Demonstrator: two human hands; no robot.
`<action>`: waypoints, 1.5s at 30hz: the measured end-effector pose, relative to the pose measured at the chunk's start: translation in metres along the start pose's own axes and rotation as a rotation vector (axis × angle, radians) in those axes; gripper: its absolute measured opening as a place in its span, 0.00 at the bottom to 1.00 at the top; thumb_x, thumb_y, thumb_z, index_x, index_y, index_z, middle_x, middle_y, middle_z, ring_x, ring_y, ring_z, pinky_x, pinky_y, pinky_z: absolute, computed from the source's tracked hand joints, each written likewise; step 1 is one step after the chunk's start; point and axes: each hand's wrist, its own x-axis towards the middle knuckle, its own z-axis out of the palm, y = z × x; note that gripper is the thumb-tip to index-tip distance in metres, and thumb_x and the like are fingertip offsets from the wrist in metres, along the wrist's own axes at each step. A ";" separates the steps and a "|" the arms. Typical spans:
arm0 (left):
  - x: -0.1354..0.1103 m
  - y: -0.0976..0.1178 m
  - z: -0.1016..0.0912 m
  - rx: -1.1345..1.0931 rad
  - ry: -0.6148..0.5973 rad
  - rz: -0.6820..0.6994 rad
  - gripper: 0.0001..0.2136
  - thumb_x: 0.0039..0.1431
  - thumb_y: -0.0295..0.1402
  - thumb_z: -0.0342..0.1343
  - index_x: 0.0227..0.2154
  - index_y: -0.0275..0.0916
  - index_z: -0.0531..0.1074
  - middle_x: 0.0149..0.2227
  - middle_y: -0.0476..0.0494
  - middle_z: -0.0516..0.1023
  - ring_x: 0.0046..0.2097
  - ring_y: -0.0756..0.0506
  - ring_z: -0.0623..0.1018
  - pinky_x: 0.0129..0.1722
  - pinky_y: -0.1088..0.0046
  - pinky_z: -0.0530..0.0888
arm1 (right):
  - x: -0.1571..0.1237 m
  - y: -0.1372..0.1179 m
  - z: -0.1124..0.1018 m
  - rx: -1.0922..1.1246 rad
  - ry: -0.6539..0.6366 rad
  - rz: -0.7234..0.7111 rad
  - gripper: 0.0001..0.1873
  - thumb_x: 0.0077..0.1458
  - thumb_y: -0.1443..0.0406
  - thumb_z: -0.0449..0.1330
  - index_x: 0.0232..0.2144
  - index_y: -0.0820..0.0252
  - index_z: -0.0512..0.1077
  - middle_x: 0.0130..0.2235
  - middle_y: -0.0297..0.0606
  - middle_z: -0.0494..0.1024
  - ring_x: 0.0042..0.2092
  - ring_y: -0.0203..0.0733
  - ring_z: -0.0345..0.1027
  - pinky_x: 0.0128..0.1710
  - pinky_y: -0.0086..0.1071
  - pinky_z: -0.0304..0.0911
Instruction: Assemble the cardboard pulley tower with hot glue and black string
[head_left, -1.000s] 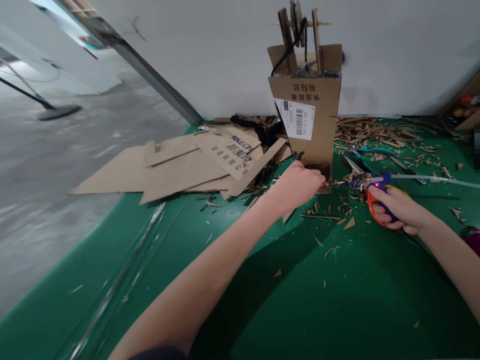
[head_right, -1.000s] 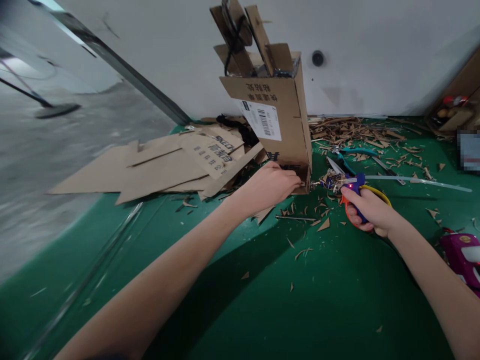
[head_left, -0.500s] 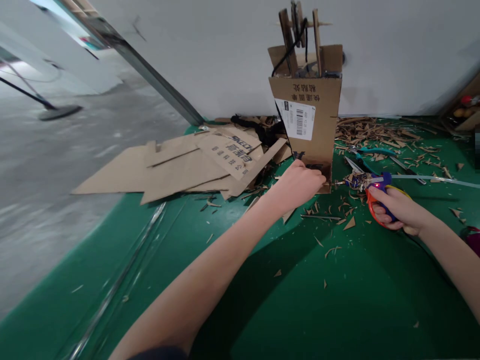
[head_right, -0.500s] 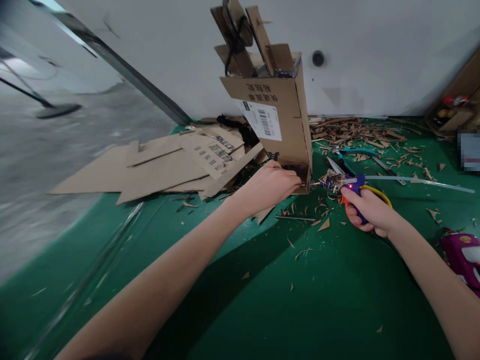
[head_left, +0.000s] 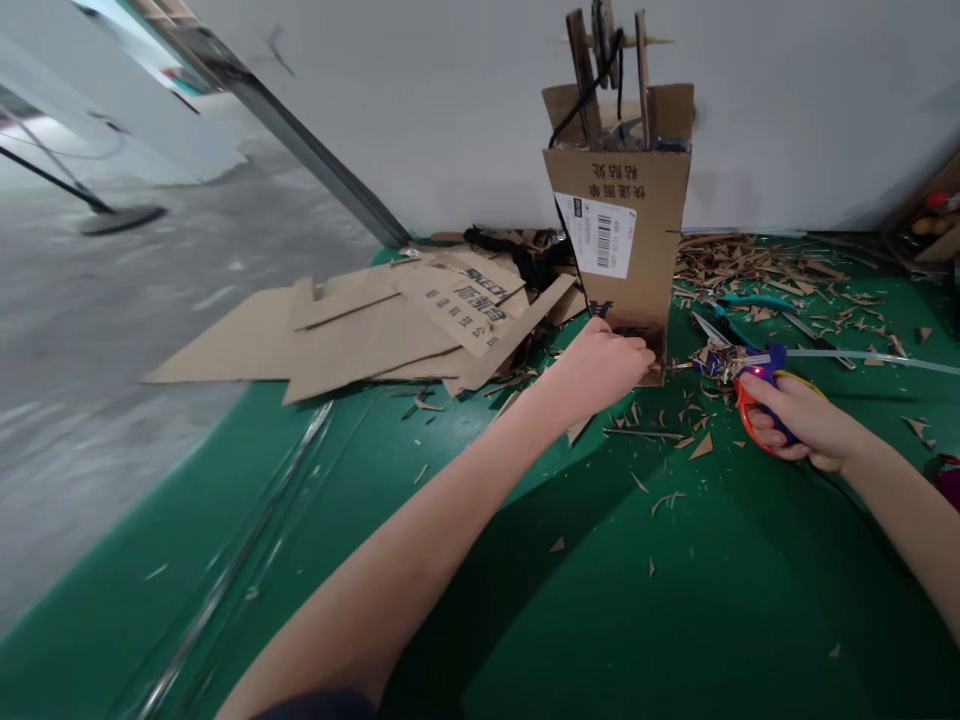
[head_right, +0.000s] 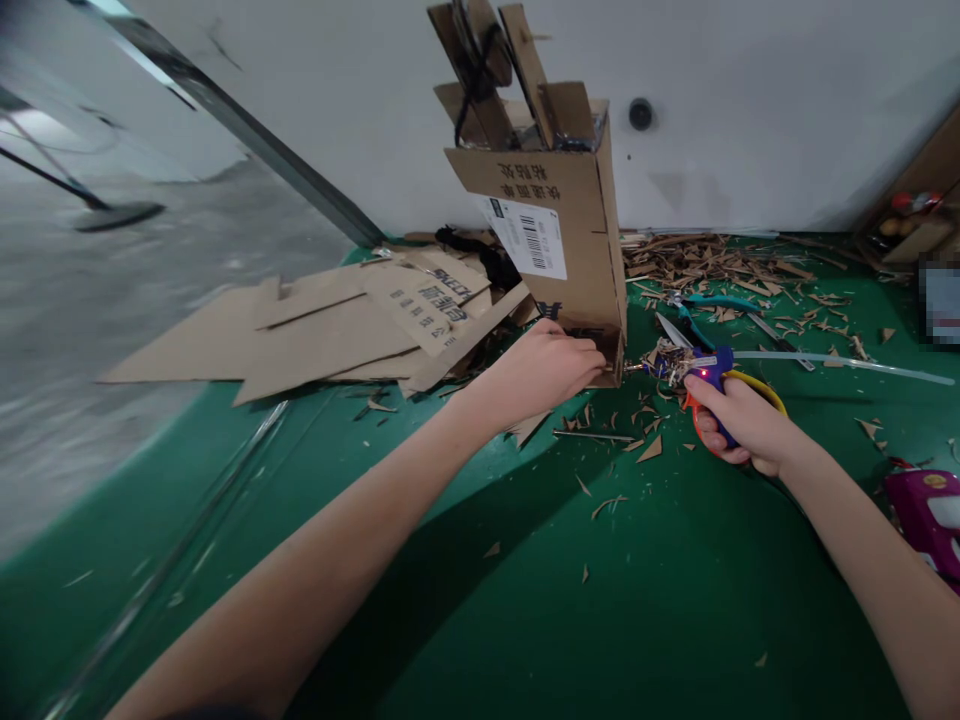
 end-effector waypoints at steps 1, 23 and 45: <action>0.000 0.000 0.000 0.011 0.002 -0.007 0.11 0.66 0.28 0.47 0.35 0.38 0.75 0.35 0.44 0.80 0.35 0.47 0.77 0.42 0.67 0.65 | 0.000 0.000 0.000 -0.003 -0.002 0.003 0.25 0.60 0.47 0.54 0.22 0.56 0.57 0.18 0.26 0.58 0.16 0.25 0.43 0.10 0.19 0.33; 0.002 0.000 0.002 0.032 0.015 0.028 0.10 0.65 0.27 0.47 0.37 0.37 0.75 0.37 0.43 0.80 0.38 0.45 0.78 0.45 0.65 0.66 | 0.001 0.001 -0.001 0.030 0.001 -0.004 0.23 0.59 0.47 0.56 0.24 0.56 0.57 0.18 0.25 0.58 0.16 0.25 0.44 0.10 0.18 0.35; 0.003 0.000 0.007 0.061 0.044 0.025 0.10 0.62 0.23 0.48 0.32 0.36 0.74 0.34 0.44 0.80 0.36 0.46 0.77 0.46 0.65 0.64 | -0.001 -0.002 0.002 0.002 0.015 0.010 0.24 0.62 0.49 0.53 0.21 0.57 0.57 0.17 0.26 0.57 0.15 0.25 0.44 0.10 0.19 0.33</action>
